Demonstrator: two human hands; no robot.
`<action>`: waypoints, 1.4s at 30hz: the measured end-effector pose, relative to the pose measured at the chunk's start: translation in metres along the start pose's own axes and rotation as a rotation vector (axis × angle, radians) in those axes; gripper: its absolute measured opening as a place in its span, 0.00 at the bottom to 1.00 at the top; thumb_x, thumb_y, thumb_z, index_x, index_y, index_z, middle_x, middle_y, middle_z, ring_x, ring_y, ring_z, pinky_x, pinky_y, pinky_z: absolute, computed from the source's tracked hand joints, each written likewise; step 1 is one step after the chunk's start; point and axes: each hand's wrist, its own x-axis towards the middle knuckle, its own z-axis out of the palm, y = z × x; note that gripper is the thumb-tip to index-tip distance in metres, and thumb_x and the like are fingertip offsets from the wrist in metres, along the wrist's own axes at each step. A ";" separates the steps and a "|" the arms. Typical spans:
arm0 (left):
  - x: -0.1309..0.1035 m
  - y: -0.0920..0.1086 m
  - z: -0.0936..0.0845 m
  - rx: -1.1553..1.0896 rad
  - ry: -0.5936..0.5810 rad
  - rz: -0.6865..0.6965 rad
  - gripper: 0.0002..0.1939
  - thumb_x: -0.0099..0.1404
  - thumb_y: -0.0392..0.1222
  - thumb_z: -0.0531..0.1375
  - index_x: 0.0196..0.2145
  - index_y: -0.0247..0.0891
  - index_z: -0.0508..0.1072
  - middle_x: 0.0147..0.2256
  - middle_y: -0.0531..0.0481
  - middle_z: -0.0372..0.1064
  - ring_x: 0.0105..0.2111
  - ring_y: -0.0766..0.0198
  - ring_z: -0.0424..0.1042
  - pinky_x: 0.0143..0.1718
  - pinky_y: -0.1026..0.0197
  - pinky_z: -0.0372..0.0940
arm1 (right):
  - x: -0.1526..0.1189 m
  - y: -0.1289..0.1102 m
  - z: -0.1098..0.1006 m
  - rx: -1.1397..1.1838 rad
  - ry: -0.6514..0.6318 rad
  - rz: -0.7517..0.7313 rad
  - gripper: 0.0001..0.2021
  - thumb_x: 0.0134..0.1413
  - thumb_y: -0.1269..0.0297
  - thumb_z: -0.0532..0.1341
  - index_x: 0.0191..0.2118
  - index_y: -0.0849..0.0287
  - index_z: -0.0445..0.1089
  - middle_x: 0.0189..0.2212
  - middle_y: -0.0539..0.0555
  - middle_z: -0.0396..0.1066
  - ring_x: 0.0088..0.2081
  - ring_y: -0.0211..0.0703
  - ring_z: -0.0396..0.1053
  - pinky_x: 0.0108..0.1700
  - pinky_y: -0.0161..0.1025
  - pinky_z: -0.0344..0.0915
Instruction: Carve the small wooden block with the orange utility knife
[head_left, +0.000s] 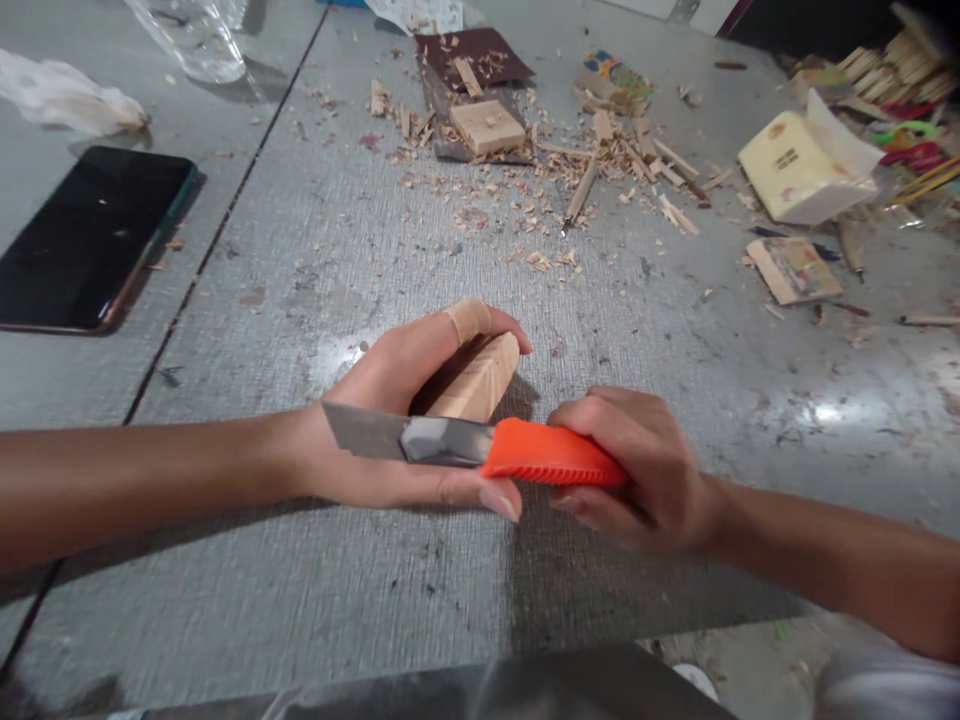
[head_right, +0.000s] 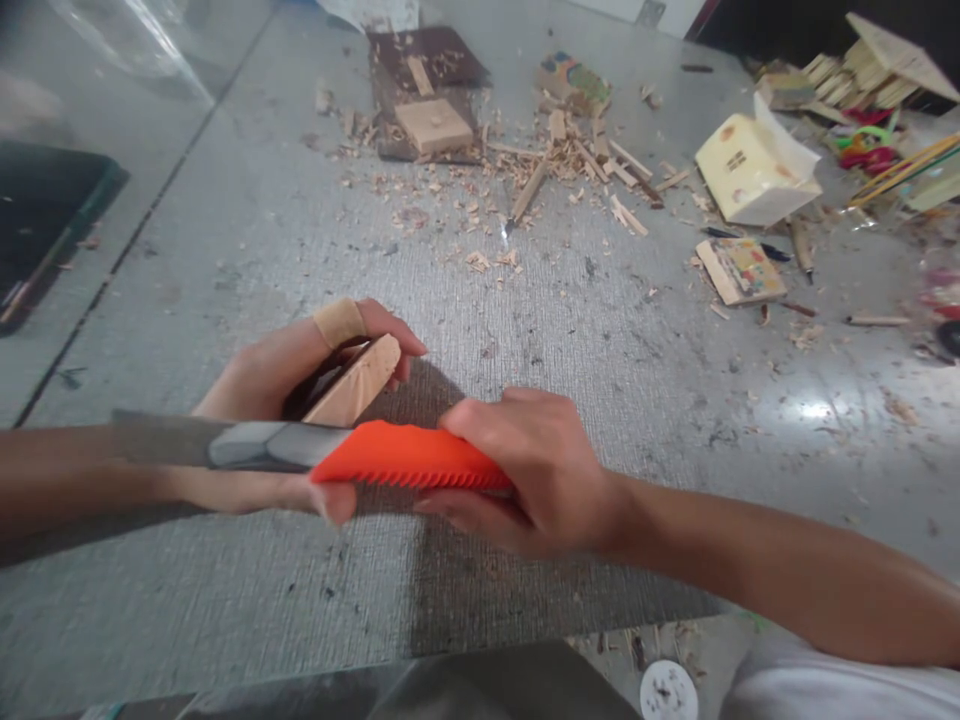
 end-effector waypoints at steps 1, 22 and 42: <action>0.000 -0.001 0.000 0.011 0.004 0.032 0.35 0.60 0.61 0.72 0.55 0.40 0.66 0.37 0.50 0.71 0.33 0.60 0.70 0.31 0.59 0.65 | 0.000 0.000 0.000 -0.003 0.000 0.005 0.19 0.75 0.48 0.54 0.39 0.58 0.66 0.24 0.47 0.69 0.22 0.38 0.60 0.27 0.38 0.56; 0.000 0.001 0.005 -0.086 -0.042 -0.003 0.43 0.61 0.61 0.71 0.60 0.37 0.54 0.28 0.58 0.65 0.24 0.63 0.63 0.24 0.59 0.59 | 0.000 0.002 0.003 0.143 -0.029 -0.002 0.20 0.73 0.46 0.55 0.37 0.58 0.67 0.22 0.47 0.67 0.21 0.38 0.59 0.27 0.39 0.56; 0.005 0.002 -0.001 0.077 -0.034 0.082 0.41 0.59 0.57 0.71 0.60 0.35 0.59 0.30 0.57 0.58 0.26 0.65 0.59 0.27 0.62 0.57 | 0.002 0.000 0.001 0.068 -0.027 0.045 0.21 0.73 0.45 0.54 0.37 0.58 0.68 0.22 0.47 0.69 0.21 0.38 0.63 0.26 0.39 0.58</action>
